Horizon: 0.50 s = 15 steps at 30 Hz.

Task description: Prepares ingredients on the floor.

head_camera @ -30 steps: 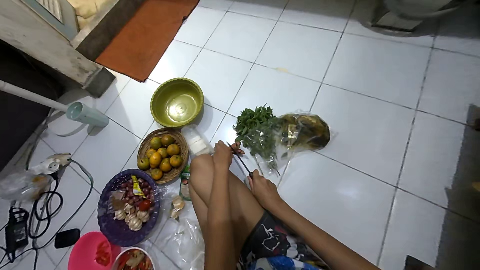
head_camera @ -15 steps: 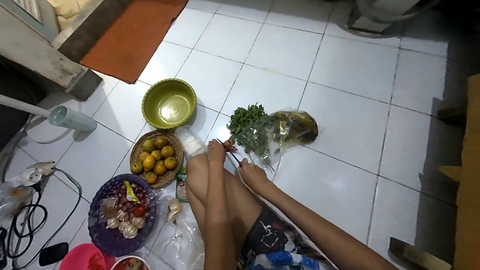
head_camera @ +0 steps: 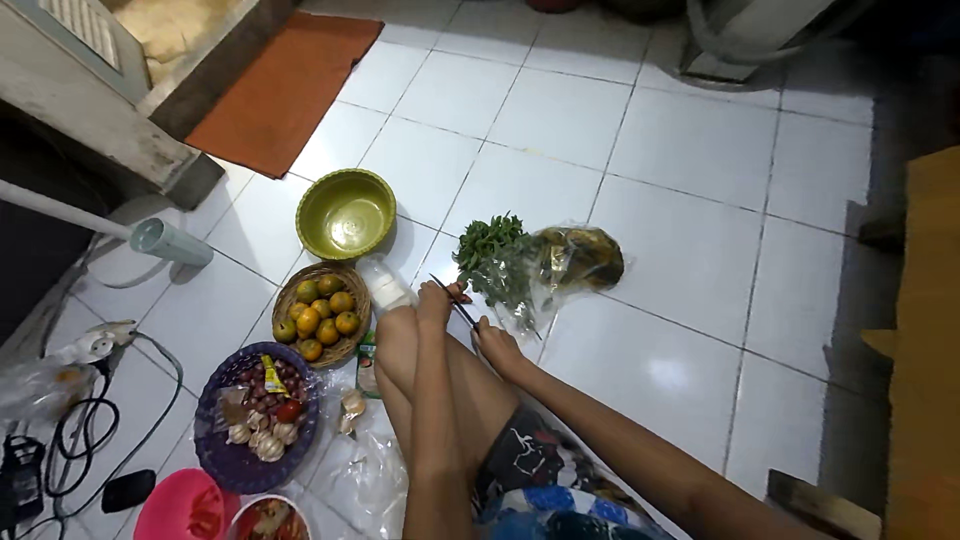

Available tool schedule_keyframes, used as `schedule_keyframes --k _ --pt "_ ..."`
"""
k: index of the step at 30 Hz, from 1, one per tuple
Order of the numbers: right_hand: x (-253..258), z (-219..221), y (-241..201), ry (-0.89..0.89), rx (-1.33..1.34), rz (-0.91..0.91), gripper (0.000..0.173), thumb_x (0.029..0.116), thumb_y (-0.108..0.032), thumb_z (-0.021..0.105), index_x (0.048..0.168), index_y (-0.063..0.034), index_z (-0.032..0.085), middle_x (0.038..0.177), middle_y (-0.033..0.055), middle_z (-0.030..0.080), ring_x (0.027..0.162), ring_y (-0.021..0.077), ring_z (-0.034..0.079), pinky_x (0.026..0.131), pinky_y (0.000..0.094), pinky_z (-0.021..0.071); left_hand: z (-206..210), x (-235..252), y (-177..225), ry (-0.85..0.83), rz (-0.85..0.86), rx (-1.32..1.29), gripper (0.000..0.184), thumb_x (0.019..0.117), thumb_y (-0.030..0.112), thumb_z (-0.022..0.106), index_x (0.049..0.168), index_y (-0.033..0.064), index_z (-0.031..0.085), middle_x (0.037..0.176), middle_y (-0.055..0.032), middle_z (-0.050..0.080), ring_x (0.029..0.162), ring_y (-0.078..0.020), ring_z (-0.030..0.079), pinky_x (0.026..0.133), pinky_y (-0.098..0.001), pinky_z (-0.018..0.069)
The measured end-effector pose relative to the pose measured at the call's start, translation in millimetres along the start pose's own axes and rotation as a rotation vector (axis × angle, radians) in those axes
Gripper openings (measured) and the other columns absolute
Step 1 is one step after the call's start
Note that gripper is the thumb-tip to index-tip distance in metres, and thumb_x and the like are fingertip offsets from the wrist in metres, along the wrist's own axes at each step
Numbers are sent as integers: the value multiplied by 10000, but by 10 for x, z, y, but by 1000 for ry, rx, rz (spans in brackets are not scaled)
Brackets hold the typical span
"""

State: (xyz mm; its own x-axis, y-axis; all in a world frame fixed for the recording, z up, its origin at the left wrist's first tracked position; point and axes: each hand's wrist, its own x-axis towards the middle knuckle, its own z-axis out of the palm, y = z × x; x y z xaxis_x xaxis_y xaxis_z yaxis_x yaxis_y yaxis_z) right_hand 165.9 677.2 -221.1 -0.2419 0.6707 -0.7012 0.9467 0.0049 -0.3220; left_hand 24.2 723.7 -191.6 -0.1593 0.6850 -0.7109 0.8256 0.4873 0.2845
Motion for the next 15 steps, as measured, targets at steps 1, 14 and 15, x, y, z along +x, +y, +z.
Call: schedule_keyframes --k 1,14,15 --pt "-14 -14 5 -11 0 -3 460 1125 -285 345 1419 57 436 1228 299 651 1194 440 644 986 552 506 40 -4 -9 8 1 4 634 1021 147 601 1484 -164 300 1544 -344 335 1452 -446 362 1173 -489 354" --pt "-203 -219 -39 -52 -46 -113 479 1084 -237 457 1332 169 513 1244 404 603 1176 544 607 974 674 471 -95 -844 124 65 -90 -280 496 1085 235 477 1486 -53 432 1537 -237 452 1409 -372 467 1145 -514 390" --pt "-173 -204 -35 -59 -66 -86 490 1086 -255 432 1345 154 504 1251 394 603 1175 535 613 966 673 481 75 -443 33 83 -48 -252 503 1050 243 549 1439 -67 477 1471 -260 507 1338 -395 530 1079 -541 455"
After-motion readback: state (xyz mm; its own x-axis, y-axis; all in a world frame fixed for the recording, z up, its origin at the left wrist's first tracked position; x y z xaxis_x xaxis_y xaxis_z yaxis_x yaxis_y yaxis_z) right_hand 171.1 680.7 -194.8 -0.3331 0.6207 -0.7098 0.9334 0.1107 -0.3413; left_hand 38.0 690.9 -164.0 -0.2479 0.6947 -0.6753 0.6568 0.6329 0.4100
